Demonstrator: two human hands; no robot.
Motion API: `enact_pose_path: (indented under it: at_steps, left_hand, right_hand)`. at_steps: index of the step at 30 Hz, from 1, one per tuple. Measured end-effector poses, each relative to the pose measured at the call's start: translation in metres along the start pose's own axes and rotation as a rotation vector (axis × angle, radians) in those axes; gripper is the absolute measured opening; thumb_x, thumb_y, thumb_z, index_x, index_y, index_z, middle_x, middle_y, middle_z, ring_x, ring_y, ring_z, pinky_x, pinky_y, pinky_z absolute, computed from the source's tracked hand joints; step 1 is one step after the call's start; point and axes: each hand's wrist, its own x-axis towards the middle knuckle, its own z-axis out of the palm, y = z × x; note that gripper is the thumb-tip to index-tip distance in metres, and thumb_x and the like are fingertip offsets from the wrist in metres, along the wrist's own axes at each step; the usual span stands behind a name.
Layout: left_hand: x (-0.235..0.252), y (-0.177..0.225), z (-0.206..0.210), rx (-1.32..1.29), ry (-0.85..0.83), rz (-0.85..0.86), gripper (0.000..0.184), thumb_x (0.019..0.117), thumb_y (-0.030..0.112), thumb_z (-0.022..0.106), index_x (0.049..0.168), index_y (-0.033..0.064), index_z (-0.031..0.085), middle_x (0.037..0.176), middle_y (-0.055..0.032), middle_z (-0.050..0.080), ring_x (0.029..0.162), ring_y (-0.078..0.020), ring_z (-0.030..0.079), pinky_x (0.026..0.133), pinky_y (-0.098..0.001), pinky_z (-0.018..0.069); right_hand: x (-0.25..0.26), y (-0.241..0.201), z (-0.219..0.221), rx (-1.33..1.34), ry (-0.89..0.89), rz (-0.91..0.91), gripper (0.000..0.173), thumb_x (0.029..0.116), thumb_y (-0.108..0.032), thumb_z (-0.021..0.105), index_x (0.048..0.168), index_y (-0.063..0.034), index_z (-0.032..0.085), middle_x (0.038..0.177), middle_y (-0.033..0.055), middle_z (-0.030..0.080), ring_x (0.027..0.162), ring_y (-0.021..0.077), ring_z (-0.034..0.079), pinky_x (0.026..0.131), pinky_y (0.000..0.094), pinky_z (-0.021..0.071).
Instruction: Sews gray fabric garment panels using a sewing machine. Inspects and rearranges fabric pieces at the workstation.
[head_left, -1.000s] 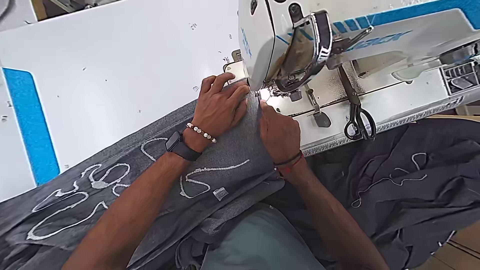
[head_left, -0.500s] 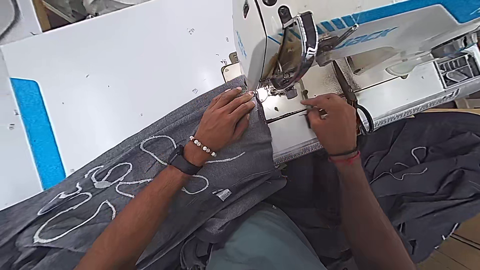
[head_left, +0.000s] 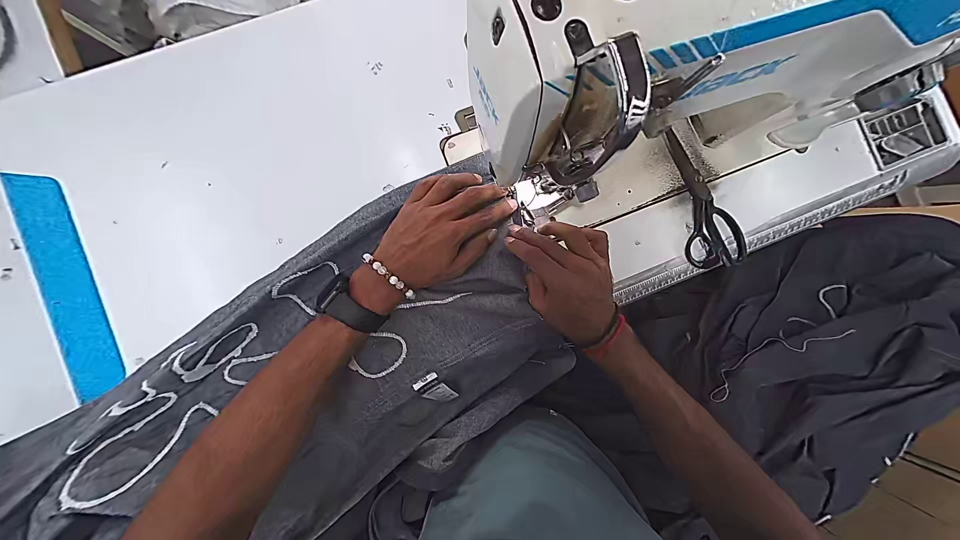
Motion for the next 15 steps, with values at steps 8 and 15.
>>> enact_pose_path:
  at_steps: [8, 15]
  left_hand:
    - [0.006, -0.001, 0.0, 0.051, -0.005, 0.015, 0.04, 0.1041, 0.042, 0.045, 0.14, 0.0398, 0.063, 0.145, 0.0003, 0.06, 0.137, -0.0267, 0.048, 0.115, -0.0489, 0.0308]
    - [0.002, 0.065, 0.015, 0.181, -0.008, -0.302, 0.069, 0.0943, 0.07, 0.048, 0.149, 0.0288, 0.056, 0.158, -0.0049, 0.046, 0.146, -0.03, 0.039, 0.119, -0.0526, 0.0276]
  right_hand:
    - [0.002, -0.008, 0.005, -0.12, 0.155, 0.123, 0.026, 0.0959, -0.012, 0.059, 0.106, -0.0219, 0.081, 0.117, -0.0066, 0.077, 0.097, 0.0176, 0.066, 0.086, 0.0428, 0.0426]
    - [0.01, -0.002, -0.003, -0.055, 0.052, 0.42, 0.03, 0.096, -0.04, 0.064, 0.102, -0.0112, 0.072, 0.102, 0.0095, 0.066, 0.094, 0.0302, 0.063, 0.076, 0.0478, 0.0505]
